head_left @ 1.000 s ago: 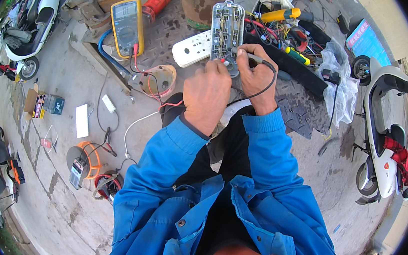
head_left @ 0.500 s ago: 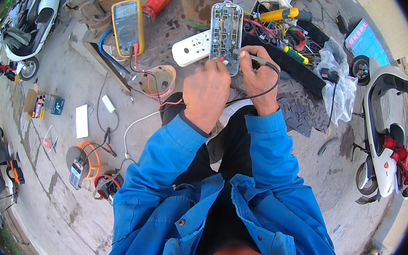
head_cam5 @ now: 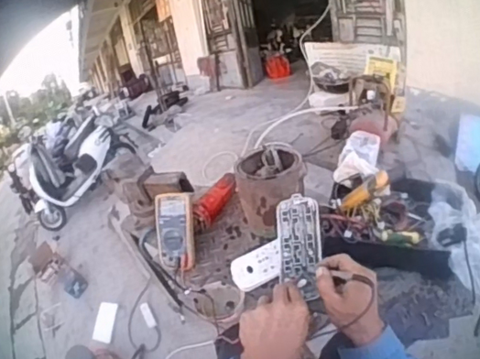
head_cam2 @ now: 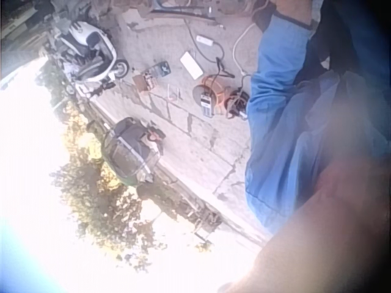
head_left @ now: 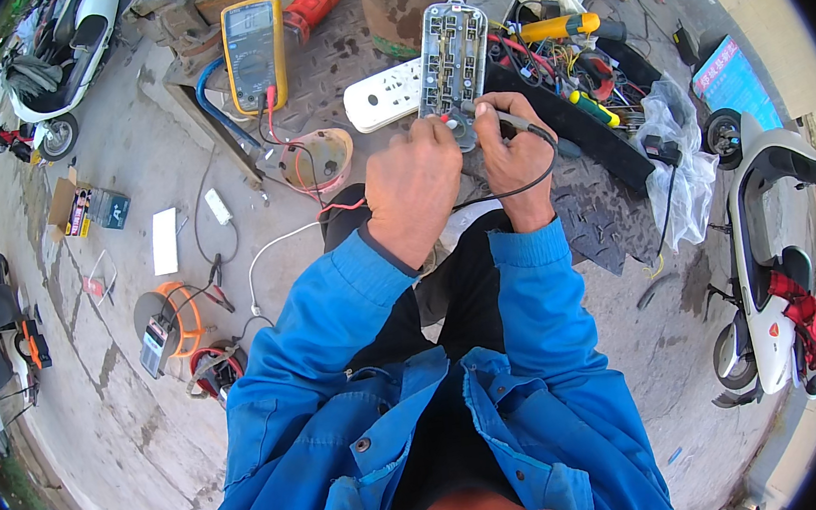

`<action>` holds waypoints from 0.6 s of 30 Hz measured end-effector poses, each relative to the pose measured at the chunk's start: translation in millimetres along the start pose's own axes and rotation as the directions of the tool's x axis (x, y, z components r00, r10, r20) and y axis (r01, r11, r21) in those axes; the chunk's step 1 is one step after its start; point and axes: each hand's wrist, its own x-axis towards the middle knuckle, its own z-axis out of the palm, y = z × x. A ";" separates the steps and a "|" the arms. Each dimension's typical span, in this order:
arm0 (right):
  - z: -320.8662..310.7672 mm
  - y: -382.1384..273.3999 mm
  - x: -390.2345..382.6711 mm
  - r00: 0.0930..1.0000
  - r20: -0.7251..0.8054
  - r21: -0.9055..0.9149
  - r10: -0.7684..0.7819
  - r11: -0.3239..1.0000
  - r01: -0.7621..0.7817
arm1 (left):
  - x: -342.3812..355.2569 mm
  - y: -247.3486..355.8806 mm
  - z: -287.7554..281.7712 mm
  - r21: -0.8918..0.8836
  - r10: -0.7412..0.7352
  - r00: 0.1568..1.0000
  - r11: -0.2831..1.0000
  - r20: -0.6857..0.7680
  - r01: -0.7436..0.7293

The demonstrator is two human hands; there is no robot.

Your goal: The person uses a multimeter to test points on a disassembled power strip circuit board. They hold the board with one hand and probe various contacts with the multimeter leads while seated at a workbench.

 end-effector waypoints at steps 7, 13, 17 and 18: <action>2.4 0.1 2.5 0.998 -0.003 -0.034 -0.057 0.998 0.057 | 0.3 1.1 -0.6 0.000 -0.006 1.000 1.000 -0.008 0.006; 4.5 0.5 1.3 0.985 0.006 -0.137 -0.172 0.976 0.171 | 0.0 -2.4 1.6 -0.036 -0.020 1.000 0.999 0.005 0.020; 5.2 -1.8 1.1 0.988 0.006 -0.137 -0.151 0.979 0.151 | -16.0 -14.4 0.4 -0.171 -0.049 0.998 0.984 -0.041 0.041; 4.9 -2.1 -0.1 0.992 0.012 -0.105 -0.125 0.987 0.126 | -22.5 -17.8 -0.1 -0.201 -0.073 0.997 0.978 -0.036 0.064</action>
